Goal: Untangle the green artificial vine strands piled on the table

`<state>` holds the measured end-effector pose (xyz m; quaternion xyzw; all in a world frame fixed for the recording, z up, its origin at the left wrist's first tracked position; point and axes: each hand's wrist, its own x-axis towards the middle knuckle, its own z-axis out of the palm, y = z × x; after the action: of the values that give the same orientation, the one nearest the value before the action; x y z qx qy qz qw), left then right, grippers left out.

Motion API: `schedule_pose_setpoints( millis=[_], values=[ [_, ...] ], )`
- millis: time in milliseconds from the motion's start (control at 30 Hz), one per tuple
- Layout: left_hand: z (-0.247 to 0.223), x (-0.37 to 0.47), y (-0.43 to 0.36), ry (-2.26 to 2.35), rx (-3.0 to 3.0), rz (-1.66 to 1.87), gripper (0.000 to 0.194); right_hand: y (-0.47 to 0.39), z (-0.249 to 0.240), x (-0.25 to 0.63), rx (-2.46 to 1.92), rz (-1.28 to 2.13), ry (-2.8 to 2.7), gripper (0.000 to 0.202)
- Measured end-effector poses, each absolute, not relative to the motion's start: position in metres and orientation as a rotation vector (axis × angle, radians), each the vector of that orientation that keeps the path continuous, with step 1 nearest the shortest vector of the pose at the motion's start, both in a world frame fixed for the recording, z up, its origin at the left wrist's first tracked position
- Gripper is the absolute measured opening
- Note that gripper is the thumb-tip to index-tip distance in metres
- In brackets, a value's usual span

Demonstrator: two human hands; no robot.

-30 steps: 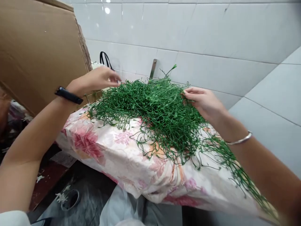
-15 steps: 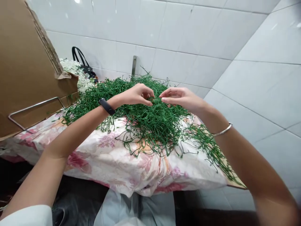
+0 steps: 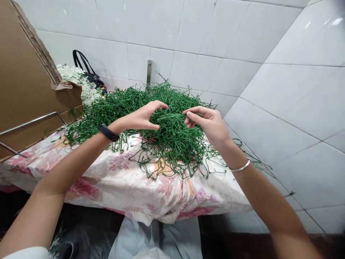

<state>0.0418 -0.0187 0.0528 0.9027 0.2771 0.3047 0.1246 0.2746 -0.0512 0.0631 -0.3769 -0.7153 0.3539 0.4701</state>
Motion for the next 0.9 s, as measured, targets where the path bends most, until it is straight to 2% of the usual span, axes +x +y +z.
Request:
schedule_pose_setpoints(
  millis=[67,167,233,333,500,700,900],
  values=[
    [0.058,0.047,-0.021,0.714,2.553,0.875,0.058,-0.049,0.058,0.271,-0.855,0.959,-1.687,0.013],
    [0.059,0.057,-0.022,0.663,2.485,0.906,0.039,-0.044,0.05,0.269,-0.774,1.113,-1.608,0.012],
    [0.055,0.063,-0.021,0.68,2.451,1.049,0.032,-0.04,0.047,0.27,-0.762,1.161,-1.57,0.011],
    [0.042,0.07,-0.018,0.711,2.338,1.157,0.028,-0.034,0.042,0.272,-0.8,1.068,-1.576,0.01],
    [0.02,0.076,-0.02,0.717,2.228,1.038,0.024,-0.028,0.029,0.279,-0.851,0.84,-1.719,0.009],
    [0.008,0.076,-0.026,0.837,2.155,1.084,0.022,-0.031,0.016,0.282,-0.87,0.334,-1.896,0.011],
    [0.006,0.075,-0.032,0.892,2.18,1.147,0.019,-0.039,0.009,0.282,-0.759,-0.509,-2.01,0.019]
  ],
)
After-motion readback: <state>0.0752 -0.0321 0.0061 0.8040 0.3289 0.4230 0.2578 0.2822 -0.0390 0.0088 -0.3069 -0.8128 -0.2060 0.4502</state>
